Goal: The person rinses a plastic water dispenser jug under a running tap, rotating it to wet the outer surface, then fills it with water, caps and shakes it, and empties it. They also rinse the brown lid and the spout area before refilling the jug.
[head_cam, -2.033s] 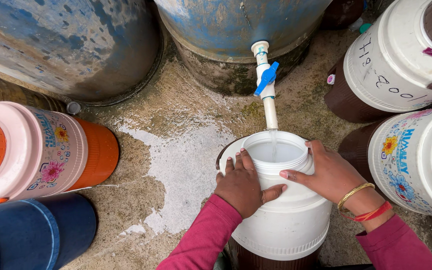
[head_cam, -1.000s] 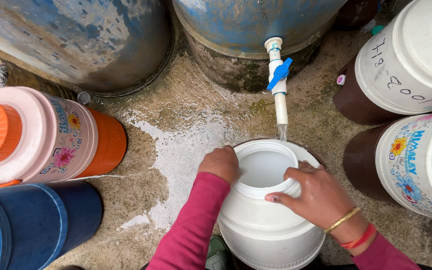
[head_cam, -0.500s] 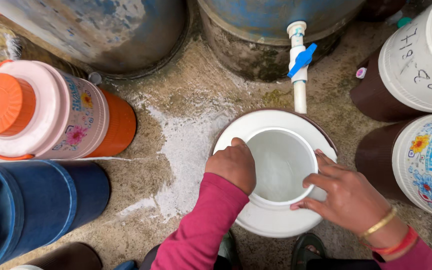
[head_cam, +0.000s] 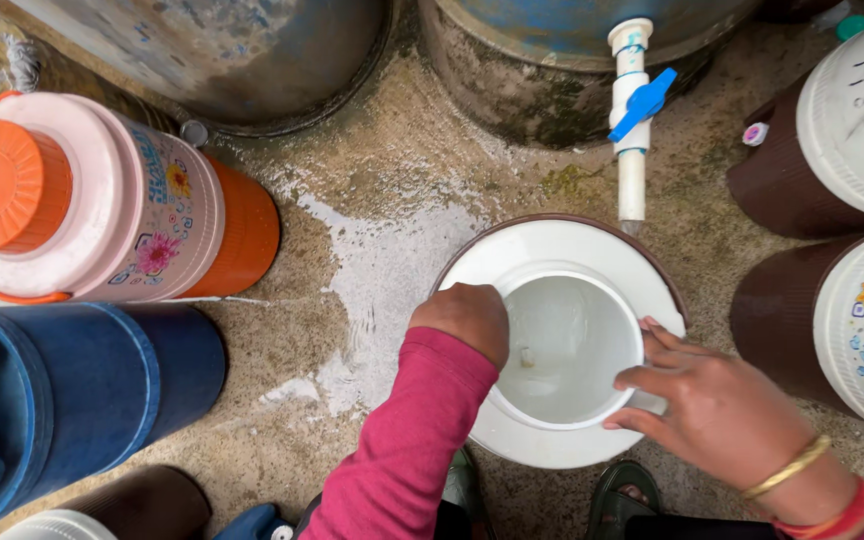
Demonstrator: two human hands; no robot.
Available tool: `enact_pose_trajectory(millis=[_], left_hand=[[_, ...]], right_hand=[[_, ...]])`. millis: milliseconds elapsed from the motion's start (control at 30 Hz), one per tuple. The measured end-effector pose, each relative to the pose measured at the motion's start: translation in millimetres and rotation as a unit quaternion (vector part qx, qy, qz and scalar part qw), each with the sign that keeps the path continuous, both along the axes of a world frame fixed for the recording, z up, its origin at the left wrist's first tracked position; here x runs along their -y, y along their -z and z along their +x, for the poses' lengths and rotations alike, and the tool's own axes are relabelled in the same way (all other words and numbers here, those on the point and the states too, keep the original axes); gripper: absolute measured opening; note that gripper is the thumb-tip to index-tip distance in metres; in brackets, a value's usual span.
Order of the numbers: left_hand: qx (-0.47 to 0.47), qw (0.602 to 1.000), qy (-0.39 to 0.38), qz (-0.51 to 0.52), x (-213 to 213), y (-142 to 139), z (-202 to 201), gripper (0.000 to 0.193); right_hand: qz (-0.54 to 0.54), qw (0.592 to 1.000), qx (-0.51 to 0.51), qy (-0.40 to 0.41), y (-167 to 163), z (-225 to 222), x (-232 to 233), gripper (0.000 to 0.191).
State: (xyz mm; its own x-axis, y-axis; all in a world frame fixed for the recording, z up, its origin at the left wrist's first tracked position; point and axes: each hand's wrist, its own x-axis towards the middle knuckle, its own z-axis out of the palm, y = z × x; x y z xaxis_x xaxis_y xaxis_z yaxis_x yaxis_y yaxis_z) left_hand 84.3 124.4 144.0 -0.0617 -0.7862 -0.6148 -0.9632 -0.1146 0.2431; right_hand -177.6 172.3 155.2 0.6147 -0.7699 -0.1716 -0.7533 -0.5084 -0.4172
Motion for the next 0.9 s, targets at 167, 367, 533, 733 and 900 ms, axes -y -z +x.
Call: enact_pose_trajectory(millis=[167, 367, 533, 733, 900], left_hand=[[0.002, 1.000, 0.005, -0.022, 4.1, -0.5, 0.4, 0.023], [-0.026, 0.992, -0.023, -0.120, 16.5, -13.9, 1.2, 0.040], [-0.075, 0.991, -0.001, -0.111, 28.2, -19.9, 4.6, 0.046], [-0.145, 0.985, -0.007, -0.088, 30.8, -12.2, 7.7, 0.037], [-0.163, 0.983, -0.016, -0.077, 31.6, -10.3, 7.2, 0.035]], right_hand=[[0.011, 0.999, 0.053, 0.006, 8.7, -18.4, 2.3, 0.036], [0.117, 0.957, -0.030, 0.263, -8.9, -23.1, 37.6, 0.035], [-0.213, 0.967, 0.054, 0.132, -1.7, -4.6, 111.3, 0.066], [-0.284, 0.953, -0.075, -0.070, 32.9, 12.2, 195.2, 0.056], [-0.290, 0.948, -0.080, -0.105, 33.9, 9.1, 218.3, 0.030]])
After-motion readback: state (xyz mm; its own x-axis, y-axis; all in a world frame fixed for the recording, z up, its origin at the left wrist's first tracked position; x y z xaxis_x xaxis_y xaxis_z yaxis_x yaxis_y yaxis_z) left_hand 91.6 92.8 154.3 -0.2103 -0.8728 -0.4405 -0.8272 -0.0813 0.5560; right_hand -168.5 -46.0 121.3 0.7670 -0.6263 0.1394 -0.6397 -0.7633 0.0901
